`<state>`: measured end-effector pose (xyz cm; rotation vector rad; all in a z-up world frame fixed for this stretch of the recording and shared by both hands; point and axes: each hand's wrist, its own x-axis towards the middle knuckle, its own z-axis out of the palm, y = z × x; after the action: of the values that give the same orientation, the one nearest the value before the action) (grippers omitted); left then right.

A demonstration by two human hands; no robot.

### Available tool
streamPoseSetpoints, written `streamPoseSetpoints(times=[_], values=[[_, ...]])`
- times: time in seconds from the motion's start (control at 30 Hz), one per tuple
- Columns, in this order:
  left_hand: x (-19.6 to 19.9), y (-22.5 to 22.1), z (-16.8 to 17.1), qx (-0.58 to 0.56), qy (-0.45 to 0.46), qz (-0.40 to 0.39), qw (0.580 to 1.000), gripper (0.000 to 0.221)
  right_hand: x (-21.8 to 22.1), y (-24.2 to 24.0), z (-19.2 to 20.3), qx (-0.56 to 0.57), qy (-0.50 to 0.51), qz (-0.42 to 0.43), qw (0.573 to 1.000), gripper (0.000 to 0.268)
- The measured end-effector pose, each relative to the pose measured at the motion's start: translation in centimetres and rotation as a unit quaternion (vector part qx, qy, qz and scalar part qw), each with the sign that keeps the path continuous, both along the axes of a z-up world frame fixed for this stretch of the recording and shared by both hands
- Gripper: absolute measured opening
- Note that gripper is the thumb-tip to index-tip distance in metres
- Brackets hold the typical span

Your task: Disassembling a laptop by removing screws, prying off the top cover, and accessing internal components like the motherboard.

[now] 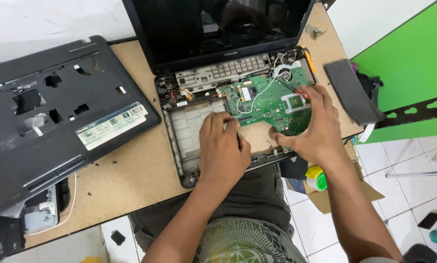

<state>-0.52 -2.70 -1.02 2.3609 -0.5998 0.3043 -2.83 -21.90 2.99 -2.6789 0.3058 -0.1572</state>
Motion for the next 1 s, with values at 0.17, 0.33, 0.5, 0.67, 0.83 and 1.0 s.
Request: streamPoseSetpoints(times=[0.17, 0.33, 0.5, 0.67, 0.83, 1.0], values=[[0.1, -0.4, -0.4, 0.006, -0.004, -0.009, 1.000, 0.019, -0.1, -0.6, -0.9, -0.001, -0.030, 0.024, 0.999, 0.086], [0.1, -0.6, -0.2, -0.018, 0.047, -0.028, 0.998, 0.017, -0.1, -0.7, -0.9, 0.002, -0.034, 0.022, 0.999, 0.078], [0.2, -0.4, -0.2, -0.033, 0.032, -0.037, 0.998, 0.013, -0.1, -0.9, -1.1, -0.005, -0.008, 0.003, 1.000, 0.074], [0.0, -0.4, -0.5, -0.014, 0.023, -0.028, 0.999, 0.018, -0.4, -0.8, -1.2, -0.002, -0.022, 0.002, 1.000, 0.073], [0.3, -0.4, -0.3, -0.018, 0.013, -0.031, 0.999, 0.019, -0.3, -1.3, -1.4, -0.008, -0.033, 0.011, 0.999, 0.071], [0.2, -0.5, -0.4, 0.004, 0.006, -0.022, 1.000, 0.022, -0.4, -1.5, -1.5, 0.005, -0.036, 0.021, 0.999, 0.072]])
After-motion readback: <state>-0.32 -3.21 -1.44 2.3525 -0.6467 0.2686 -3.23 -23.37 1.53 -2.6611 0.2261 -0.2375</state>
